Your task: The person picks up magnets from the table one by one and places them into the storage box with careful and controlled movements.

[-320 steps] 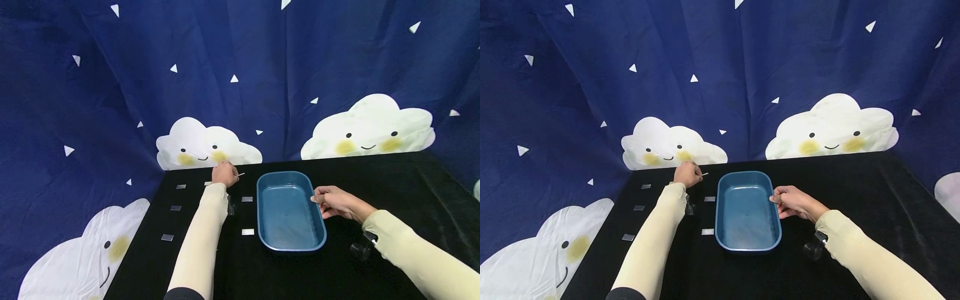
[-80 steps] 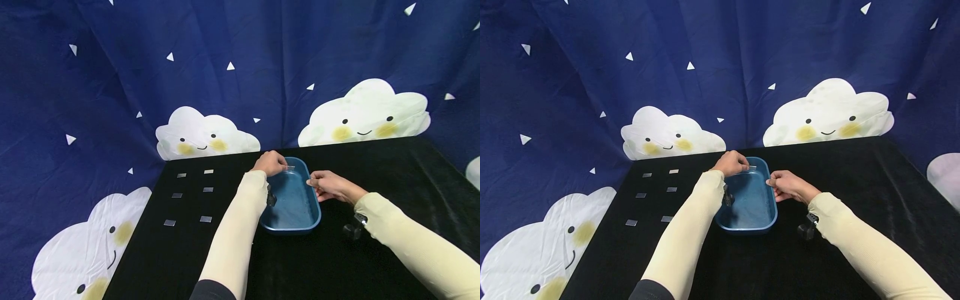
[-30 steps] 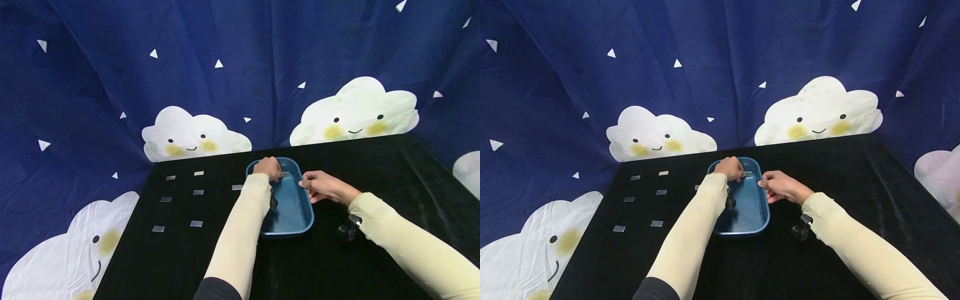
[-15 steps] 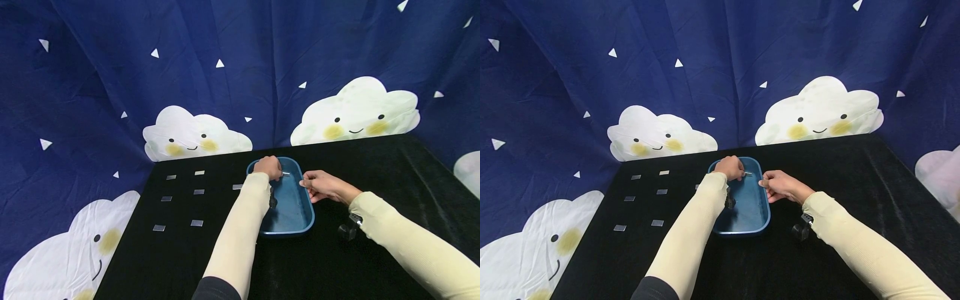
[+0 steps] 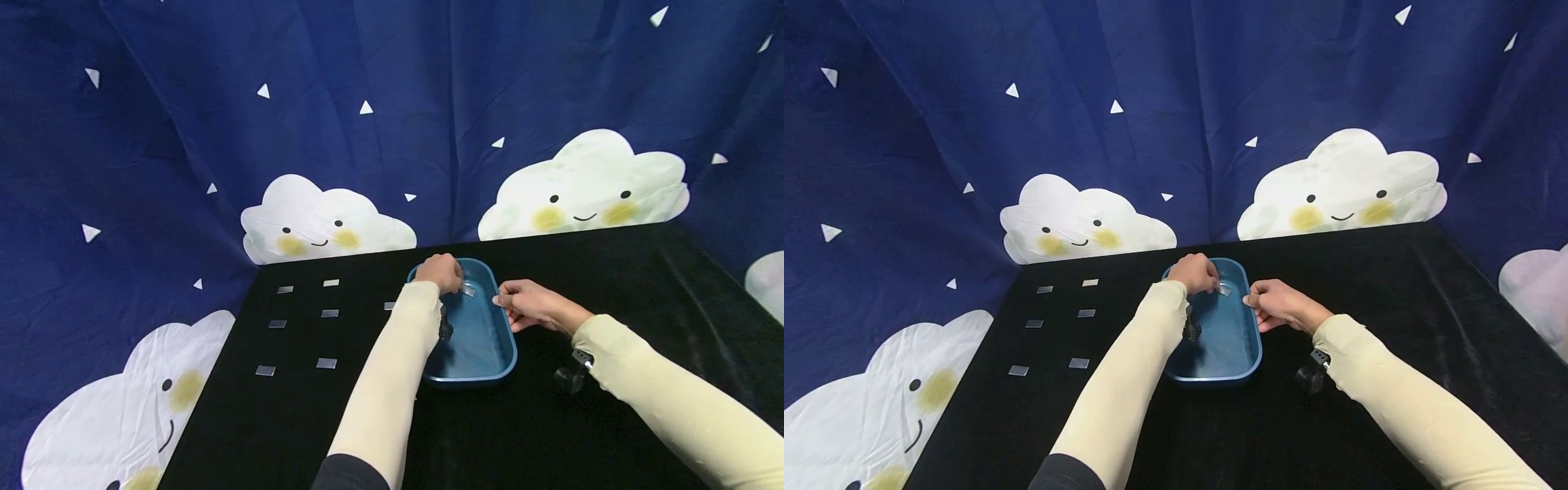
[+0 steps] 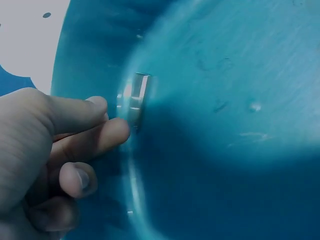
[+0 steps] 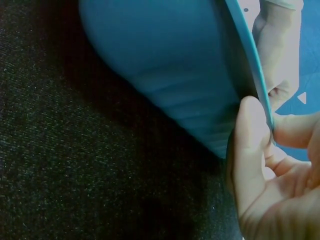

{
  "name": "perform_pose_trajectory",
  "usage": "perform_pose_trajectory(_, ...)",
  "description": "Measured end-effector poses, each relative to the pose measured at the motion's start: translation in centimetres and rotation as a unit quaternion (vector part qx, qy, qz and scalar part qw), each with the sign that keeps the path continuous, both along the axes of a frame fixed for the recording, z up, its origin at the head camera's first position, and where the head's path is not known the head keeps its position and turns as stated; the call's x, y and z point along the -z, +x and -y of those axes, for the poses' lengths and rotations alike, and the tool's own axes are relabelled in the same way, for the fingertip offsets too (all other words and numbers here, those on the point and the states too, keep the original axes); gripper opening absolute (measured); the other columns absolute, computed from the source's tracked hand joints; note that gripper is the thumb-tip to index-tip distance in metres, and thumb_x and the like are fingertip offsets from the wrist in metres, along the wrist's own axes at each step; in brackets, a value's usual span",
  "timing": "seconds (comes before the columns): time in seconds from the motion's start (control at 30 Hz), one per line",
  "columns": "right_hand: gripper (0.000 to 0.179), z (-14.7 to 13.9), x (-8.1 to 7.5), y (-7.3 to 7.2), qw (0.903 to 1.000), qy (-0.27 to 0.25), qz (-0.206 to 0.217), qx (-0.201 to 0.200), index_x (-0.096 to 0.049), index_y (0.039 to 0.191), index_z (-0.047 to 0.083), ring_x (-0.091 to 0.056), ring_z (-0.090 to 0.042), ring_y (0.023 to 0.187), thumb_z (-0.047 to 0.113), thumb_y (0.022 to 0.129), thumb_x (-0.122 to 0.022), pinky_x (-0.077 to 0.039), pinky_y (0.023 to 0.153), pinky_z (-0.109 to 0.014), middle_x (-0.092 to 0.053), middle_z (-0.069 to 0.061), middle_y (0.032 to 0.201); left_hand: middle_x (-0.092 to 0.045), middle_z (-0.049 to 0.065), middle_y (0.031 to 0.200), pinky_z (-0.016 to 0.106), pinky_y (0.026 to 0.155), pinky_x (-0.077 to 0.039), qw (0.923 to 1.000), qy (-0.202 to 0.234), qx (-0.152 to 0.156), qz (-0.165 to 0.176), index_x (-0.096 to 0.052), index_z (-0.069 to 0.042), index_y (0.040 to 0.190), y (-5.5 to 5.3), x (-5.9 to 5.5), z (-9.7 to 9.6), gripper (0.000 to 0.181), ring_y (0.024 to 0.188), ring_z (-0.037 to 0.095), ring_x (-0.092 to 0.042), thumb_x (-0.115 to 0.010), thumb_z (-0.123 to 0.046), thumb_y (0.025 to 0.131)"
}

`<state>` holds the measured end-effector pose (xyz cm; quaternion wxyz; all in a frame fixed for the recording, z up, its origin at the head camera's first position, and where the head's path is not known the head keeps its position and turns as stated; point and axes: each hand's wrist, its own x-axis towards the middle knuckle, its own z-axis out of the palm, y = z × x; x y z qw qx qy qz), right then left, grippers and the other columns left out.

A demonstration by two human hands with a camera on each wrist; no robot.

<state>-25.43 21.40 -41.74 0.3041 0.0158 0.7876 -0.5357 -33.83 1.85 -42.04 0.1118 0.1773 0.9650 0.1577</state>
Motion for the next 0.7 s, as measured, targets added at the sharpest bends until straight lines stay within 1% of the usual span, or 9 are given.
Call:
perform_pose_trajectory(0.13,0.013,0.0,-0.1,0.0,1.0,0.002,0.004,-0.003,-0.049,0.099,0.01,-0.059,-0.01,0.066,0.022,0.103,-0.047,-0.056,0.062,-0.023,-0.055,0.0,0.079,-0.069,-0.006,0.075,0.026,0.057,-0.045,0.9999,-0.007,0.005,-0.012,-0.079,-0.019,0.091,-0.1,-1.0,0.1,0.012,0.069,0.012,-0.06,-0.069,-0.024,0.09)
perform_pose_trajectory(0.27,0.013,0.0,-0.2,-0.1,1.0,0.003,0.003,-0.005,-0.049,0.098,0.01,-0.06,-0.011,0.067,0.022,0.103,-0.047,-0.056,0.063,-0.024,-0.055,0.0,0.079,-0.072,-0.007,0.083,0.027,0.063,-0.049,0.9994,-0.015,0.005,-0.03,-0.079,-0.021,0.099,-0.2,-2.1,0.3,0.016,0.075,0.011,-0.062,-0.068,-0.029,0.092)
perform_pose_trajectory(0.37,0.013,0.1,-0.2,-0.2,1.0,0.005,0.002,-0.004,-0.049,0.099,0.01,-0.06,-0.011,0.067,0.022,0.103,-0.047,-0.056,0.063,-0.024,-0.055,0.0,0.079,-0.073,-0.007,0.089,0.029,0.07,-0.052,0.9989,-0.017,0.006,-0.043,-0.079,-0.021,0.101,-0.1,-3.0,0.7,0.017,0.08,0.011,-0.063,-0.068,-0.031,0.093)
perform_pose_trajectory(0.47,0.013,0.1,-0.3,-0.2,1.0,0.008,0.002,-0.005,-0.049,0.1,0.01,-0.06,-0.011,0.067,0.022,0.103,-0.046,-0.056,0.063,-0.023,-0.055,0.0,0.079,-0.074,-0.006,0.093,0.03,0.075,-0.054,0.9987,-0.015,0.009,-0.049,-0.078,-0.02,0.102,0.1,-3.9,1.1,0.018,0.083,0.012,-0.064,-0.067,-0.03,0.093)
perform_pose_trajectory(0.7,0.012,0.0,-0.1,-0.1,1.0,0.008,0.0,-0.002,-0.048,0.098,0.011,-0.06,-0.01,0.066,0.022,0.103,-0.046,-0.056,0.063,-0.023,-0.056,0.0,0.079,-0.075,-0.004,0.101,0.033,0.085,-0.055,0.9978,-0.008,0.02,-0.063,-0.078,-0.019,0.103,0.6,-5.6,1.9,0.018,0.09,0.013,-0.066,-0.066,-0.029,0.093)
